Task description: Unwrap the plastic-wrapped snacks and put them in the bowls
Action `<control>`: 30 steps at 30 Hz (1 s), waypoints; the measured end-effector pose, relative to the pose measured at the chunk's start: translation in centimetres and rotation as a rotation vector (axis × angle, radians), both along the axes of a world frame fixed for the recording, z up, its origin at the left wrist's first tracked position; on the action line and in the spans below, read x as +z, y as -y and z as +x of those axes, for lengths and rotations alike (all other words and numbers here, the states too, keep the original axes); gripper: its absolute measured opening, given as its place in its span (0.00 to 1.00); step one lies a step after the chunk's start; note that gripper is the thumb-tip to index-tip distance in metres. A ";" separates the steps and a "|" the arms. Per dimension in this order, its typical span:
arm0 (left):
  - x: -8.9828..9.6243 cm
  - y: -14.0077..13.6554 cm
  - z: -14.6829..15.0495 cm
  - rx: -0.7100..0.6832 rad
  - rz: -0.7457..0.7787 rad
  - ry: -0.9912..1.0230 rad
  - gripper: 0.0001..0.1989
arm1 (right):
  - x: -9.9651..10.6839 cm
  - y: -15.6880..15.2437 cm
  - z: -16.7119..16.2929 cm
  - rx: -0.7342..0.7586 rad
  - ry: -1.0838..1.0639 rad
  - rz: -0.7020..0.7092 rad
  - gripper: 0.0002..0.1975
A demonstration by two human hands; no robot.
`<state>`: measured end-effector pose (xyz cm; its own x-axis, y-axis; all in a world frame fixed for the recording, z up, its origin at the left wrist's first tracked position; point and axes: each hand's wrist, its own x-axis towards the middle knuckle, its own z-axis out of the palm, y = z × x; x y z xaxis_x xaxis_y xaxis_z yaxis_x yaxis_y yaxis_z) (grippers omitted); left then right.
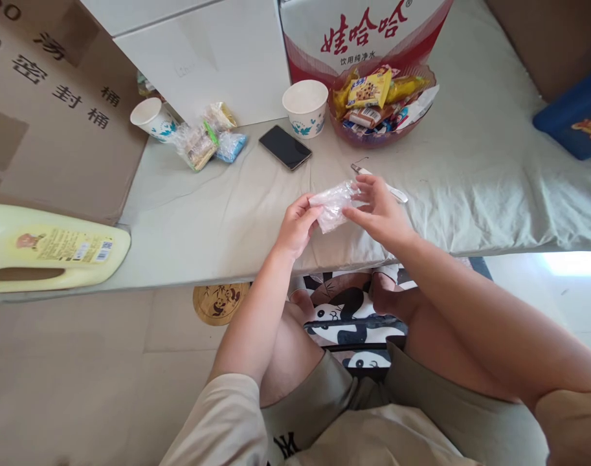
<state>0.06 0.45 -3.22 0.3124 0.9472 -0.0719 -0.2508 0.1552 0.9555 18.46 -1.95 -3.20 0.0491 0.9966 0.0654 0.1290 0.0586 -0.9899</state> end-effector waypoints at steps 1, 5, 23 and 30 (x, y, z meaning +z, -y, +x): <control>0.1 0.0 0.1 -0.018 -0.012 0.002 0.20 | -0.1 0.0 0.0 0.056 -0.060 -0.031 0.31; 0.4 0.1 0.6 -0.003 0.023 -0.090 0.19 | 0.3 0.4 -0.6 0.114 -0.235 -0.116 0.31; 1.6 -1.7 -1.4 0.137 -0.019 -0.172 0.05 | 6.5 -8.0 -1.5 -0.110 0.534 0.144 0.08; 1.7 -2.4 -2.9 0.103 -0.042 -0.230 0.05 | 10.0 -24.6 -6.6 -0.016 1.263 0.094 0.09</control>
<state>-2.84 2.85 -1.48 0.1856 0.9678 -0.1701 -0.0438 0.1811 0.9825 11.88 22.70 6.82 -0.0871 0.9855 0.1459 0.9793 0.1115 -0.1688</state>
